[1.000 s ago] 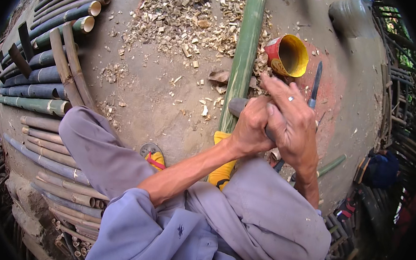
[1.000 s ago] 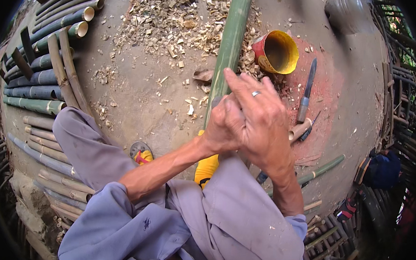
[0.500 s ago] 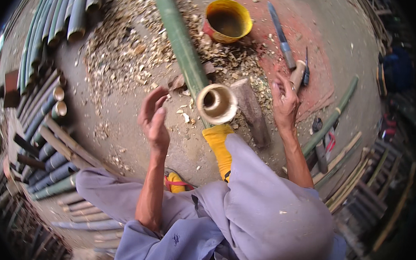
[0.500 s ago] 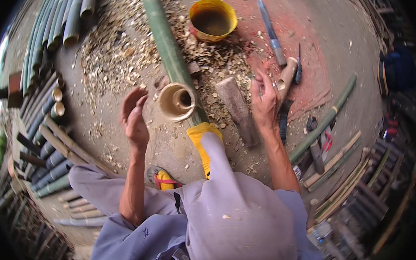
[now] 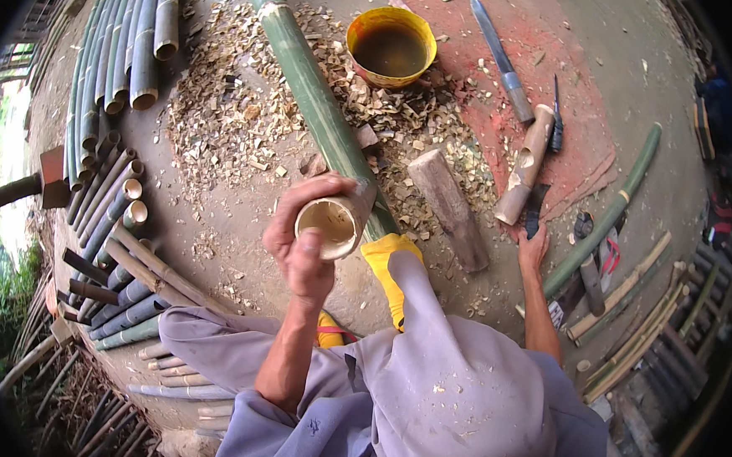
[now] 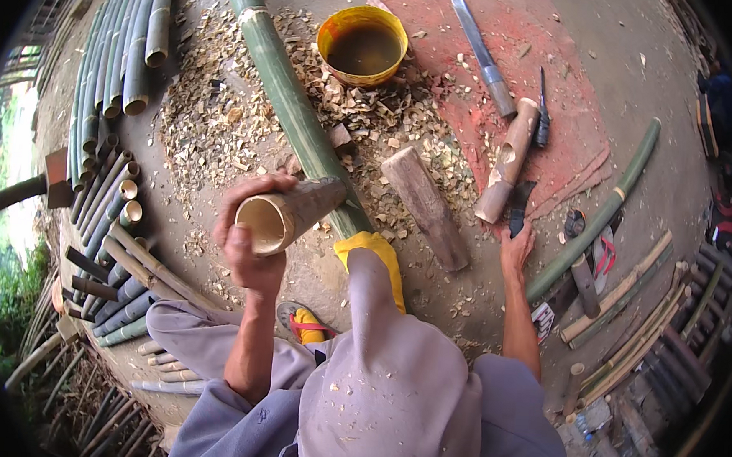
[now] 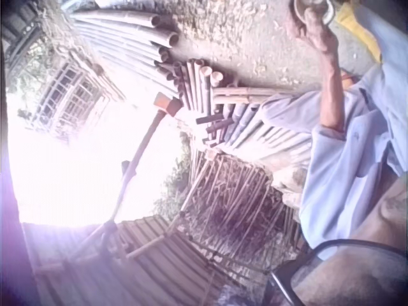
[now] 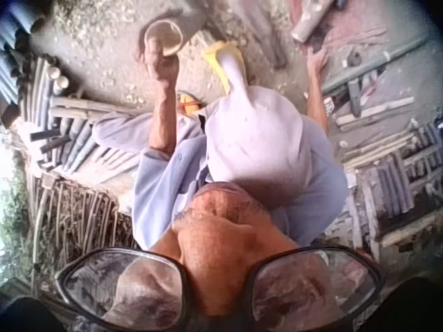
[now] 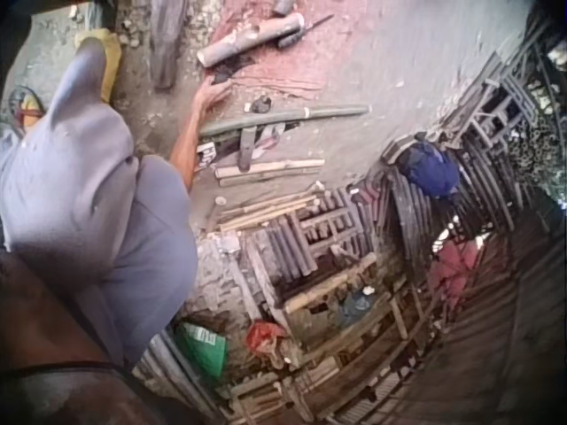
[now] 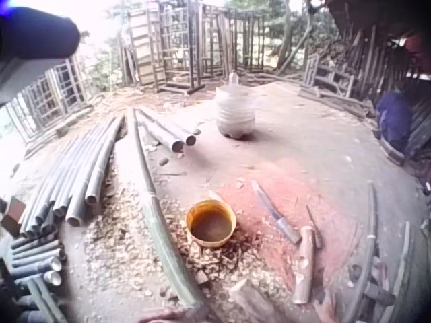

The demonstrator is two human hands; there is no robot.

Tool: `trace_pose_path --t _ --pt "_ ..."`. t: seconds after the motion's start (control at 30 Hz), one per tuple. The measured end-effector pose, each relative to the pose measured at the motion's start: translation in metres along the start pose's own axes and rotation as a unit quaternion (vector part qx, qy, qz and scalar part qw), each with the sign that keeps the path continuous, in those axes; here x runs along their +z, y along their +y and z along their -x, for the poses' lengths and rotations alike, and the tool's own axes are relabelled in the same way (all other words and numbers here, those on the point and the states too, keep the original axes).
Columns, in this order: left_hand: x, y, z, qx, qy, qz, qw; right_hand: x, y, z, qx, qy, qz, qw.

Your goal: The person carves a hole into a bamboo stalk using a knife and a wooden mallet, then uses a curved blade to refine the opening.

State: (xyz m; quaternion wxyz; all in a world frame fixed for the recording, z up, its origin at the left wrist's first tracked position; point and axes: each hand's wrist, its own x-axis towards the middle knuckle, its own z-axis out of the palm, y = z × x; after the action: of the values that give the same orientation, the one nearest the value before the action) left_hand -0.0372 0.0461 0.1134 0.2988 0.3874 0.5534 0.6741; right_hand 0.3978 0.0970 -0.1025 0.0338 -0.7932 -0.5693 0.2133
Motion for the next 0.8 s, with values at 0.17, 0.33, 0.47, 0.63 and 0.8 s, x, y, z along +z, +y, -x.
trace_pose_path --t 0.17,0.33,0.47,0.63,0.8 --pt "0.016 0.002 0.001 -0.029 0.067 0.048 0.996 0.015 0.005 -0.005 -0.052 0.061 -0.007 0.997" --pt "0.016 0.0 0.0 -0.004 0.052 0.041 0.998 0.012 0.004 -0.006 -0.055 0.059 0.01 0.997" --pt "0.015 0.0 -0.002 0.004 0.05 0.028 0.998 0.014 0.005 -0.011 -0.08 0.085 0.013 0.993" --pt "0.016 0.0 -0.003 0.014 0.051 0.014 0.998 0.018 0.005 -0.011 -0.06 0.085 0.014 0.995" --pt "0.016 -0.002 -0.005 0.027 0.052 0.014 0.998 0.02 0.003 -0.013 -0.03 0.081 0.016 0.996"
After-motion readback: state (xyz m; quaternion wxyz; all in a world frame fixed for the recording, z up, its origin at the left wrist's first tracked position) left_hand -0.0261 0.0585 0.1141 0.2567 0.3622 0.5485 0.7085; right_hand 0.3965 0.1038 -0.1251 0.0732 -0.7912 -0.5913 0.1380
